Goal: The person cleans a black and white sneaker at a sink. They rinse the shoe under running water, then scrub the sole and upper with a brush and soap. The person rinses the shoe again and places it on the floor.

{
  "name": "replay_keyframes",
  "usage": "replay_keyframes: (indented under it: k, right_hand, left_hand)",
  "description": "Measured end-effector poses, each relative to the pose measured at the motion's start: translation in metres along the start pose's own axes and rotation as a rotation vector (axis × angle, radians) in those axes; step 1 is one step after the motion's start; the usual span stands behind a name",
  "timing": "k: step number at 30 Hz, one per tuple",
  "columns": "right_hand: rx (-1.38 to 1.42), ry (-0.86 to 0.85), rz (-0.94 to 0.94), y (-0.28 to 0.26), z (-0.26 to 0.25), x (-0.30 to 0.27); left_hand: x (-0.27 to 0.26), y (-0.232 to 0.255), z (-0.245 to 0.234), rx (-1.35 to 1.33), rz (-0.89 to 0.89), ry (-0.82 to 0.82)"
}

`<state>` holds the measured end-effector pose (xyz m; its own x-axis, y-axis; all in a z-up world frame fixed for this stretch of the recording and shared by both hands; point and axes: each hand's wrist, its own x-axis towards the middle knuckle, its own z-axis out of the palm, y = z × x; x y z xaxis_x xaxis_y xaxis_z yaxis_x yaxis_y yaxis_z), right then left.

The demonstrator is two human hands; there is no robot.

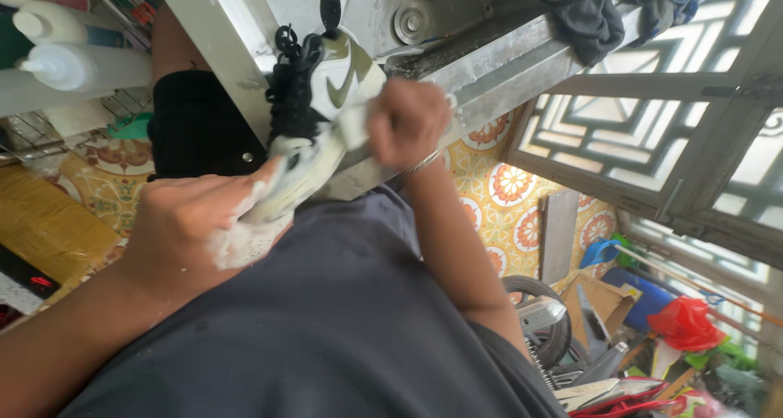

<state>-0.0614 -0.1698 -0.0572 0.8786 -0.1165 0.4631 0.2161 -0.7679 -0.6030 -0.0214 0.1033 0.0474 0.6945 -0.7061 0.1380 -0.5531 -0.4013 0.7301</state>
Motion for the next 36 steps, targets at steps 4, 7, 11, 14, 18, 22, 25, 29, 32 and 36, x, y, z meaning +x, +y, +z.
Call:
replay_keyframes:
  k: [4, 7, 11, 14, 18, 22, 25, 29, 32, 36]
  right_hand:
    - [0.058, 0.006, -0.17, 0.008, 0.003, -0.005]
    - [-0.194, -0.047, 0.109, 0.034, -0.006, 0.011]
    - [-0.177, -0.059, -0.13, 0.02, 0.0, 0.006]
    - [-0.143, -0.106, -0.077, 0.021, 0.0, 0.007]
    - [-0.259, -0.12, -0.047, 0.037, -0.011, 0.025]
    - [-0.103, -0.19, -0.198, 0.007, 0.0, 0.005]
    - [-0.257, -0.169, -0.065, 0.043, -0.01, 0.026]
    - [-0.235, -0.145, -0.047, 0.047, -0.006, 0.024]
    - [-0.102, -0.167, -0.184, 0.028, 0.002, 0.009]
    - [-0.275, -0.187, -0.069, 0.061, -0.014, 0.029]
  left_hand:
    - [-0.005, 0.002, -0.01, 0.001, -0.025, -0.033]
    - [-0.01, 0.006, -0.025, -0.013, -0.064, -0.014]
    - [-0.011, 0.0, -0.025, 0.015, -0.039, -0.04]
    - [-0.016, -0.008, -0.033, 0.044, -0.075, -0.094]
    - [-0.02, -0.016, -0.036, 0.065, -0.124, -0.169]
    - [-0.019, -0.016, -0.036, 0.09, -0.098, -0.174]
    - [-0.019, -0.017, -0.04, 0.127, -0.068, -0.142]
    - [-0.018, -0.021, -0.035, 0.085, -0.044, -0.153]
    - [-0.021, -0.02, -0.033, 0.065, -0.027, -0.144]
    - [-0.024, -0.024, -0.036, 0.059, -0.067, -0.154]
